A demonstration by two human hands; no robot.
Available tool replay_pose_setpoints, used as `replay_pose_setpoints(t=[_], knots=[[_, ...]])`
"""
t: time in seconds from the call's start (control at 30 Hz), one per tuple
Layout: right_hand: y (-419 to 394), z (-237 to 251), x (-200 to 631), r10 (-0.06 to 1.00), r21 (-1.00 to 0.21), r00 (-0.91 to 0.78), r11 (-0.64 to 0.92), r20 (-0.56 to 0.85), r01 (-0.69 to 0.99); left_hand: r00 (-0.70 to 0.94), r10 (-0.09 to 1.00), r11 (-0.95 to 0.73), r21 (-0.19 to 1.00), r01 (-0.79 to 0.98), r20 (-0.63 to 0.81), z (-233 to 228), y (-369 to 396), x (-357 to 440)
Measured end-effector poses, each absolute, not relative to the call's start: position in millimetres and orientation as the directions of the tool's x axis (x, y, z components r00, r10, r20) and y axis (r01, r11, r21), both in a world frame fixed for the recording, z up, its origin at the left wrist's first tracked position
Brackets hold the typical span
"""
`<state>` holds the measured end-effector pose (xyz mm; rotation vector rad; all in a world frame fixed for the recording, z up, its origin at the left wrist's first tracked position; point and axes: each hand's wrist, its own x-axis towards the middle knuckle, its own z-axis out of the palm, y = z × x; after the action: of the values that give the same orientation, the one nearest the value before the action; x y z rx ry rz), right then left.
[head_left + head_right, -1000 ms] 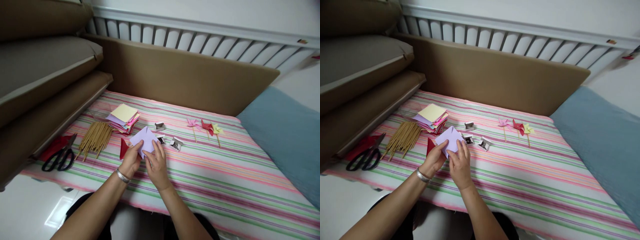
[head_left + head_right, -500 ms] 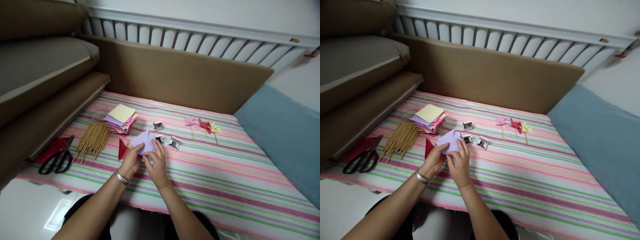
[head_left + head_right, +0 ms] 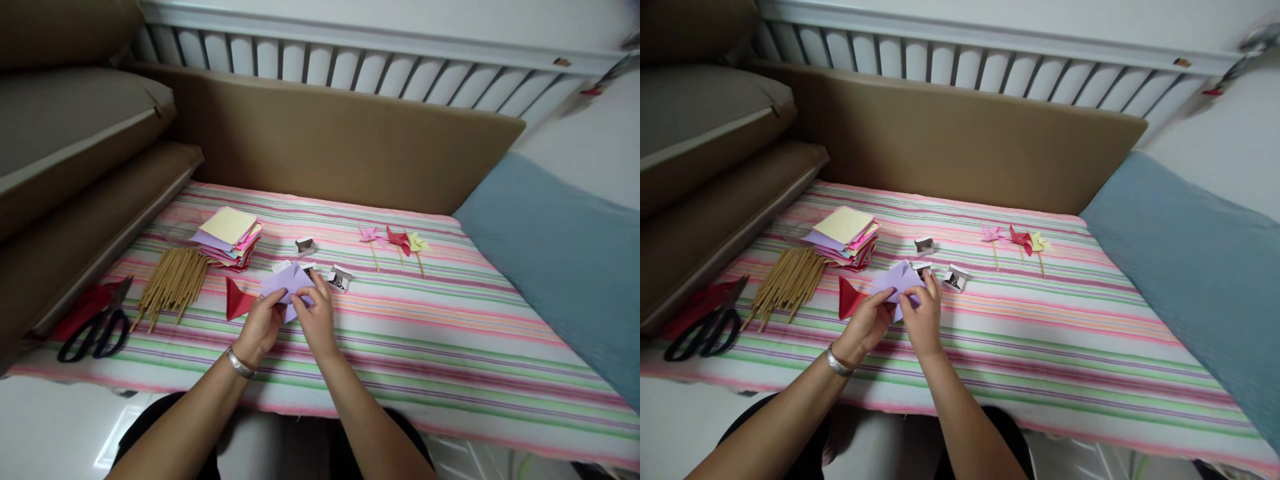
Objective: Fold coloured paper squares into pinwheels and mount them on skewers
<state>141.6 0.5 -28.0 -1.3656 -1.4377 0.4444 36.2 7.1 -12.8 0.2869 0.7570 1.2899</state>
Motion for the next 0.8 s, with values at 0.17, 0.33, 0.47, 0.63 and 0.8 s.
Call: replay_pose_setpoints(t=[0.17,0.33,0.47,0.63,0.8], knots=[[3,-30,143,0.881,-0.823,0.224,0.262,0.417,0.504,0.1,0.957,0.26,0.657,-0.707,-0.272,-8,2,38],[2,-30,142,0.87,-0.806,0.223,0.273,0.44,0.525,0.022,0.966,0.21,0.734,-0.646,-0.257,-9,0,41],[2,-27,142,0.872,-0.819,0.244,0.255,0.424,0.514,-0.057,0.965,0.178,0.797,-0.577,-0.256,-13,3,39],[9,-22,156,0.96,-0.976,0.237,0.108,0.151,0.187,-0.111,0.95,0.222,0.882,-0.416,-0.292,-19,8,33],[13,-16,171,0.988,-0.967,0.016,-0.149,-0.155,-0.207,-0.07,0.953,0.26,0.915,-0.308,-0.294,-16,9,32]])
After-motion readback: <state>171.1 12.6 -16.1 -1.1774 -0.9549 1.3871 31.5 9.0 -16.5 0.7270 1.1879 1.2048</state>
